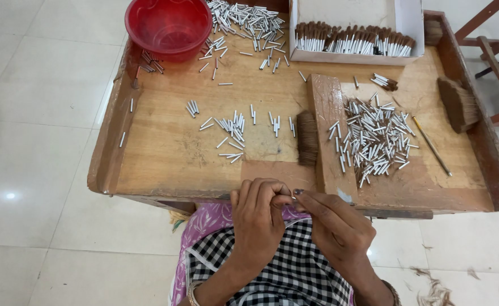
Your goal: Assembling small brushes by inserting ferrules onto bristles.
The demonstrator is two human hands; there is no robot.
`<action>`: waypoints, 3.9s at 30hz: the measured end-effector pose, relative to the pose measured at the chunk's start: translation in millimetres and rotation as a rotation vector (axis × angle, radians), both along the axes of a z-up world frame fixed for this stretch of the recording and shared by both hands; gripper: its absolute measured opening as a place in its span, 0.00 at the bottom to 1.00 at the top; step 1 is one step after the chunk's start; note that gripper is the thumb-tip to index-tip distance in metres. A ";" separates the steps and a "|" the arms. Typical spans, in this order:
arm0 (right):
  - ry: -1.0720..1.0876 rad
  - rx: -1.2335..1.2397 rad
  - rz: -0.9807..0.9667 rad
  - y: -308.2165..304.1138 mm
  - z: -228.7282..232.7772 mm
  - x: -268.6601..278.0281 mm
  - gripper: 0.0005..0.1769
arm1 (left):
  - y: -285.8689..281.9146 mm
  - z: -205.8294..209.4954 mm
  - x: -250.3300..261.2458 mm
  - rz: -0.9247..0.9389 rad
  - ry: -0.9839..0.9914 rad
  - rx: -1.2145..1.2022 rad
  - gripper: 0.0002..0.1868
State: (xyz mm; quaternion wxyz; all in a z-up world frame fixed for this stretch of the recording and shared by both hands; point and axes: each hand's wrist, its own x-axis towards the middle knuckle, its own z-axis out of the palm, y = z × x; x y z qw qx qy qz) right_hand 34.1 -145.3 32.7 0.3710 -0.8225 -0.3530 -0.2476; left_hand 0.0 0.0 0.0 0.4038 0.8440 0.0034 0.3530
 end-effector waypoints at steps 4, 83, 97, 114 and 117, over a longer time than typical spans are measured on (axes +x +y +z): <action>0.018 0.005 0.017 1.3 2.2 1.0 0.19 | -1.6 -3.0 1.3 -0.017 -0.005 -0.007 0.09; 0.065 0.152 -0.020 2.3 -10.6 33.9 0.17 | 64.8 2.5 20.5 0.231 -0.003 0.157 0.05; 0.264 0.431 0.150 4.6 -24.9 27.9 0.12 | 21.6 3.5 17.5 -0.110 0.034 -0.088 0.06; 0.005 -0.015 -0.002 -14.1 18.4 9.2 0.18 | -1.0 8.9 10.5 -0.034 -0.086 0.048 0.09; 0.065 0.054 0.000 -7.6 19.4 10.6 0.20 | -1.7 8.0 9.6 0.011 -0.086 0.072 0.11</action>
